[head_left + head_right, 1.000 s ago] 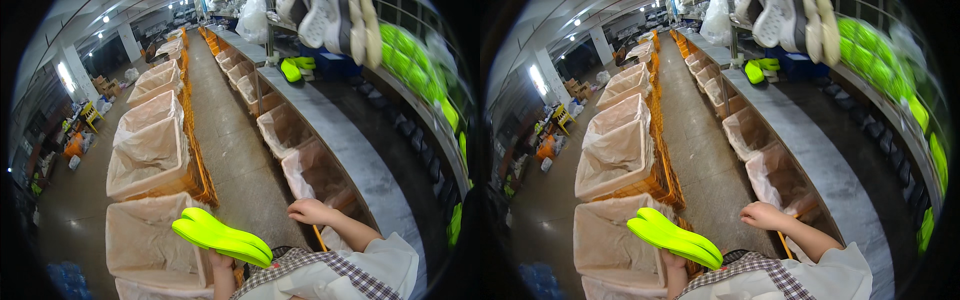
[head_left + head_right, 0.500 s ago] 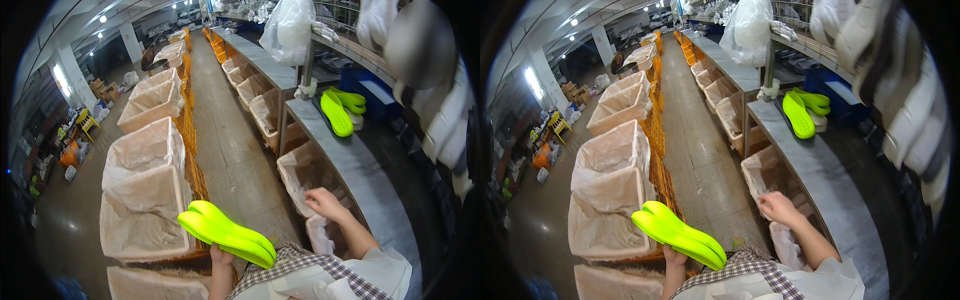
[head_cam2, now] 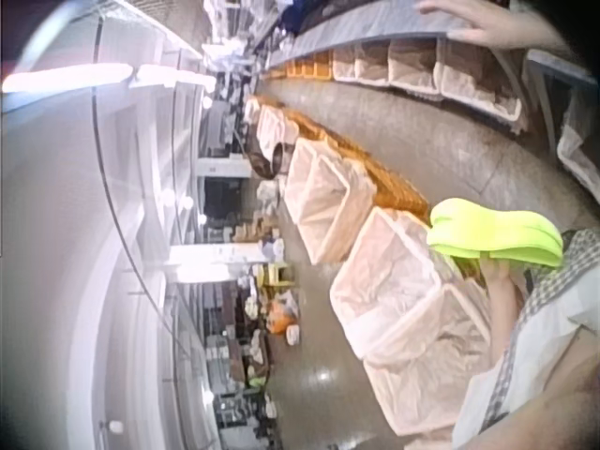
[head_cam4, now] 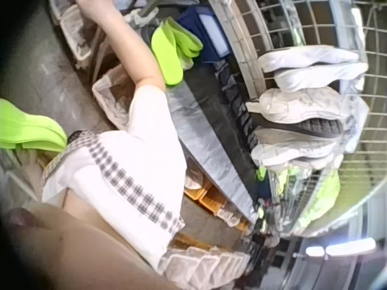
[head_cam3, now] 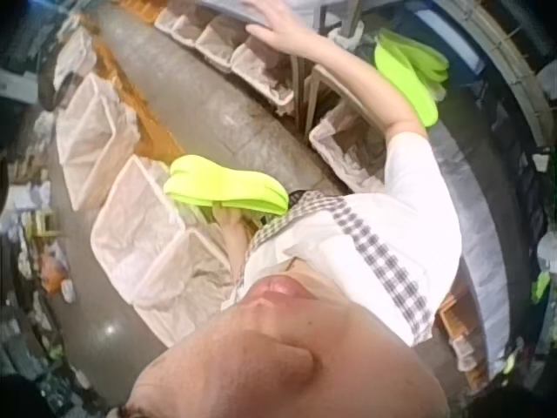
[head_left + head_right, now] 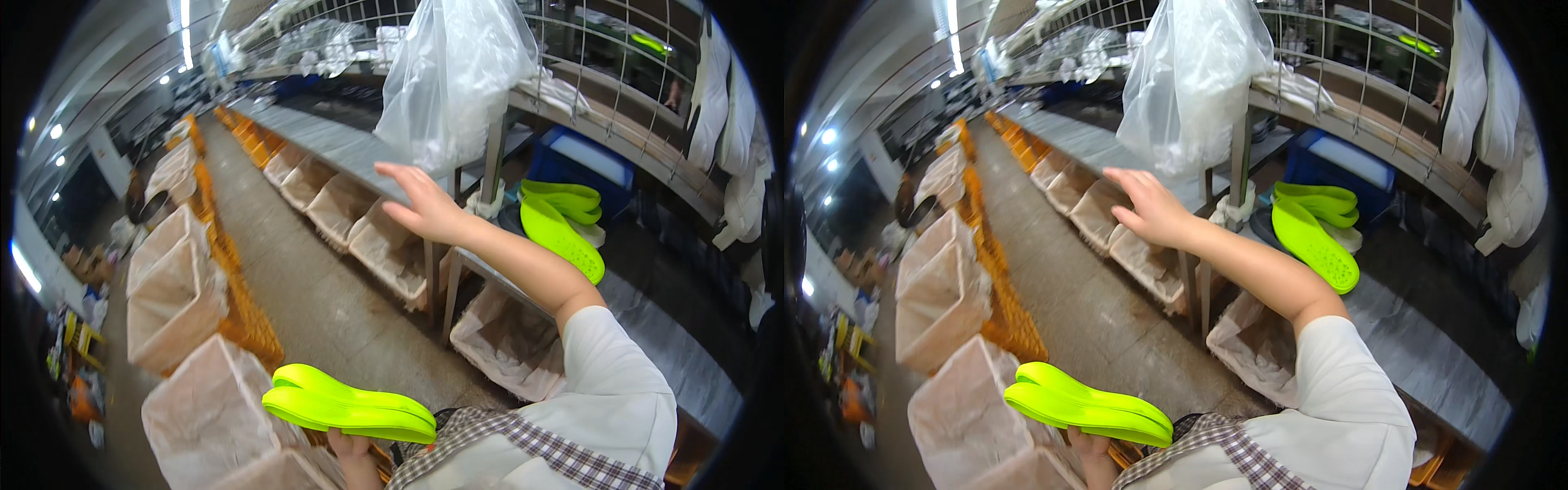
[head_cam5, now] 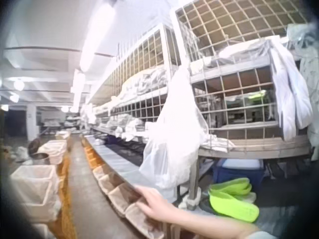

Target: The person picks up neon green and dark gray slippers from a metal counter, wipes the neon green slippers with a white cloth, and places them back on the counter. The person handles the slippers one at a time and repeatedly wipes the same pair.

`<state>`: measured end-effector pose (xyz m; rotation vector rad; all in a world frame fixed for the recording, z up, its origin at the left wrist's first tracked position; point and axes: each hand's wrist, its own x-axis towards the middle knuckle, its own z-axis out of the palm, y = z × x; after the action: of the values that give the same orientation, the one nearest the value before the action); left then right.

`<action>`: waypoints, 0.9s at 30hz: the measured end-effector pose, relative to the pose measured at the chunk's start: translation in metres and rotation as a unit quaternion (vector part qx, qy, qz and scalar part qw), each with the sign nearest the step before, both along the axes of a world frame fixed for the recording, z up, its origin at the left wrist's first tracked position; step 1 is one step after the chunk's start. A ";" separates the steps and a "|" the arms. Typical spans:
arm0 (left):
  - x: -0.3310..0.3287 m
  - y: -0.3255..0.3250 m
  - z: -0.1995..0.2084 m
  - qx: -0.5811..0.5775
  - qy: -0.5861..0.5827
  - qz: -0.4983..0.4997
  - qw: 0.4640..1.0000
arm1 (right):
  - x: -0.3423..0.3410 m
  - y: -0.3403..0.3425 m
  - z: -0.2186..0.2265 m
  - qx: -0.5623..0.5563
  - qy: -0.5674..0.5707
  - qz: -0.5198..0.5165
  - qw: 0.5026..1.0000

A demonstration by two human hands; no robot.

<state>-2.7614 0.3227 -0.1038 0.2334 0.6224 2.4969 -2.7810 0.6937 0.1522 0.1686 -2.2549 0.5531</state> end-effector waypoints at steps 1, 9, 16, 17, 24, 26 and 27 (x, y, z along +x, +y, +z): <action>-0.028 0.004 0.004 -0.009 0.008 -0.030 0.999 | -0.019 0.007 0.018 -0.017 0.011 -0.024 0.999; -0.204 0.083 0.035 -0.040 0.034 -0.188 0.981 | -0.030 0.075 0.129 0.262 0.226 -0.324 0.880; -0.268 0.192 0.048 -0.026 0.041 -0.290 0.956 | 0.015 0.108 0.152 0.285 -0.051 -0.683 0.670; -0.272 0.210 0.055 -0.019 0.056 -0.306 0.950 | 0.015 0.111 0.152 0.322 -0.013 -0.650 0.688; -0.276 0.318 0.089 0.024 0.082 -0.412 0.907 | -0.012 0.149 0.183 0.414 0.107 -0.554 0.714; -0.273 0.343 0.097 0.055 0.072 -0.499 0.862 | -0.021 0.157 0.195 0.450 0.090 -0.549 0.698; -0.269 0.356 0.101 0.057 0.068 -0.528 0.844 | -0.028 0.159 0.200 0.479 0.065 -0.561 0.672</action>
<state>-3.0307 0.6787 -0.0027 0.6108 0.2574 1.4381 -2.8086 0.8528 0.3524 -0.6301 -1.7946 -1.2710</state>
